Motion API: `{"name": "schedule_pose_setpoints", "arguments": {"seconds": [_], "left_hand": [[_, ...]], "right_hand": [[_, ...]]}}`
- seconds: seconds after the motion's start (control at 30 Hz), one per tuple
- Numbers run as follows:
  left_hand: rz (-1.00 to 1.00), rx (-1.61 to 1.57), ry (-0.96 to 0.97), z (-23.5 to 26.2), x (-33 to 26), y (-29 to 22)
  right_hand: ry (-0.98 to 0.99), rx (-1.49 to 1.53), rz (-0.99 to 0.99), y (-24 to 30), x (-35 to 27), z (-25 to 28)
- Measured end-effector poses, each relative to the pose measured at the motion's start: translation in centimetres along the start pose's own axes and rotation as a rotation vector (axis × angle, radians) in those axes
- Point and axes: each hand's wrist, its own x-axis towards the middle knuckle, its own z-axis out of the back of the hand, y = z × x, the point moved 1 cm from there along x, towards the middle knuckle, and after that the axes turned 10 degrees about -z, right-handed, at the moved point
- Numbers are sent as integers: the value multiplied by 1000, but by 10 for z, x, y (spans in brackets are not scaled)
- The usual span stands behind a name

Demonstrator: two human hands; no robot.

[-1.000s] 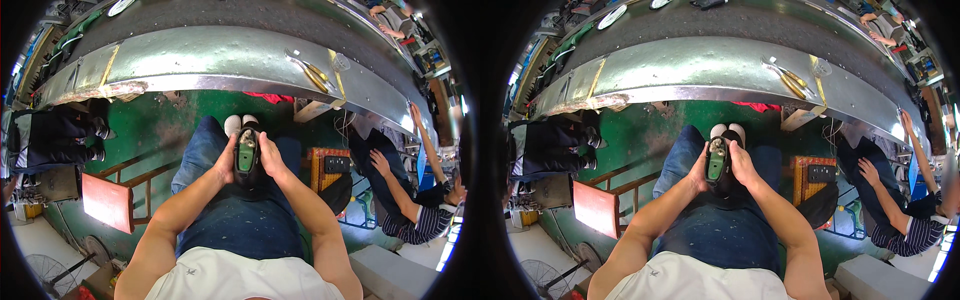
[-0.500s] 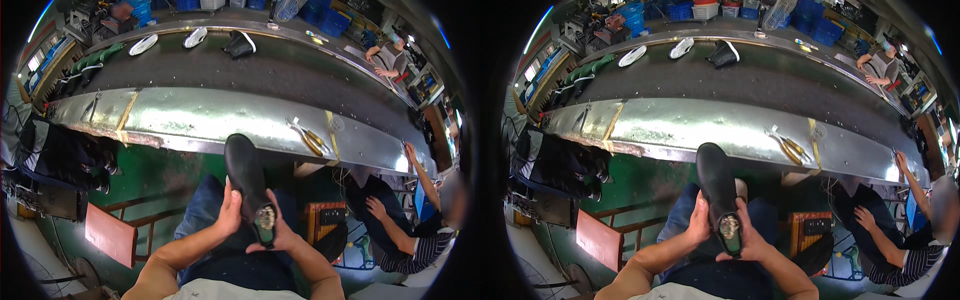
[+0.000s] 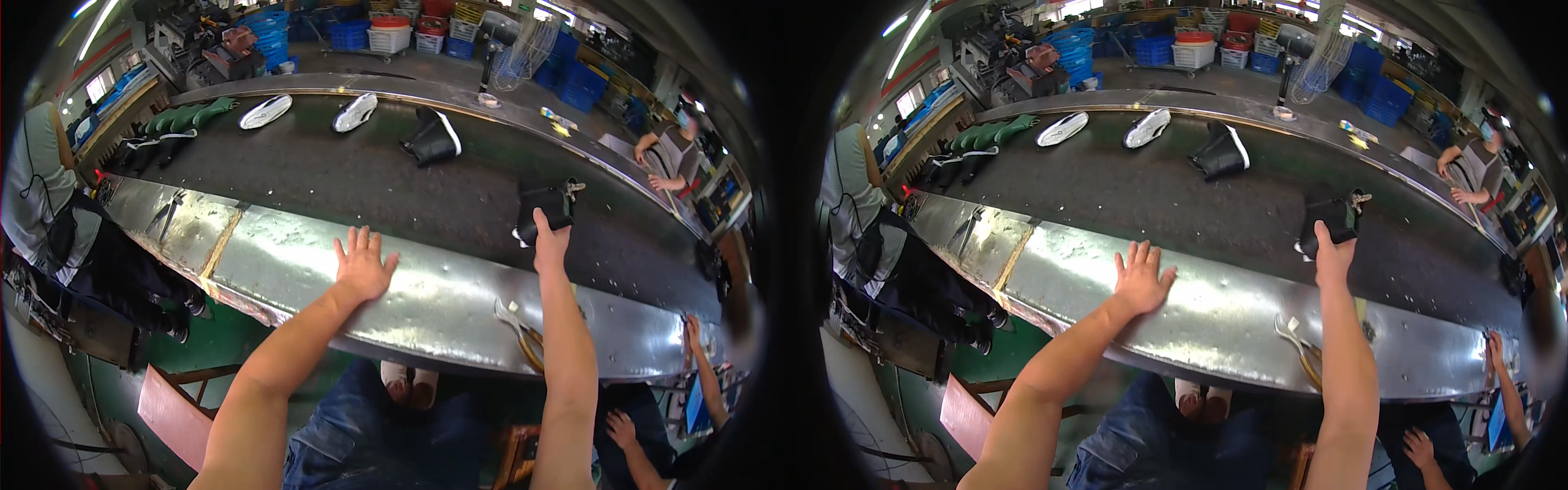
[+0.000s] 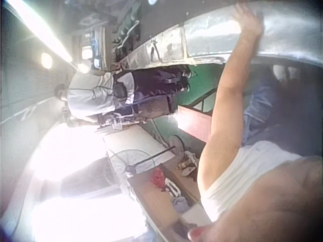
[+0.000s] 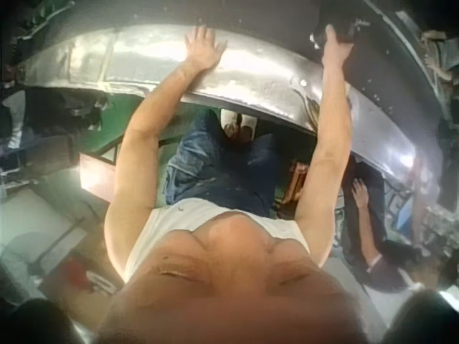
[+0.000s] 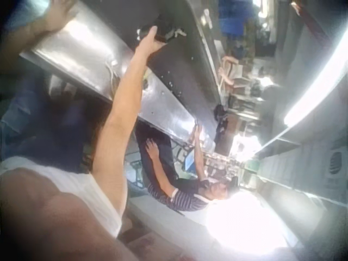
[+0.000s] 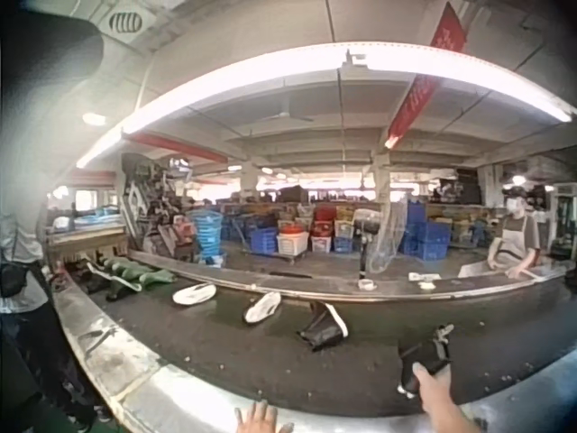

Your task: Trimming or pulling excess material from shoe soles using pliers on a production line.

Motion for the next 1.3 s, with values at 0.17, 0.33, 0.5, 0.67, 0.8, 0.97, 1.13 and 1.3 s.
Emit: {"name": "schedule_pose_setpoints", "arguments": {"seconds": [0.17, 0.33, 0.5, 0.67, 0.8, 0.97, 1.13, 1.3], "left_hand": [[50, 27, 47, 0, 5, -1], [57, 51, 81, 10, 6, 1], [38, 54, 80, 1, 8, 6], [24, 57, 73, -1, 10, 3], [14, 61, 92, 1, 10, 5], [37, 59, 115, 6, 8, 9], [3, 63, 137, 0, 14, 4], [33, 86, 200, 3, 13, 8]], "right_hand": [[-131, -1120, -196, -47, 57, 27], [391, -1601, -612, 30, 31, -20], [390, -1525, 169, 5, 29, -67], [445, -949, 87, -59, 74, -118], [373, -797, 3, -109, 116, -167], [303, -696, -89, -121, 142, -222], [250, -644, -28, -160, 182, -219], [256, -591, -82, -185, 169, -227]]}}
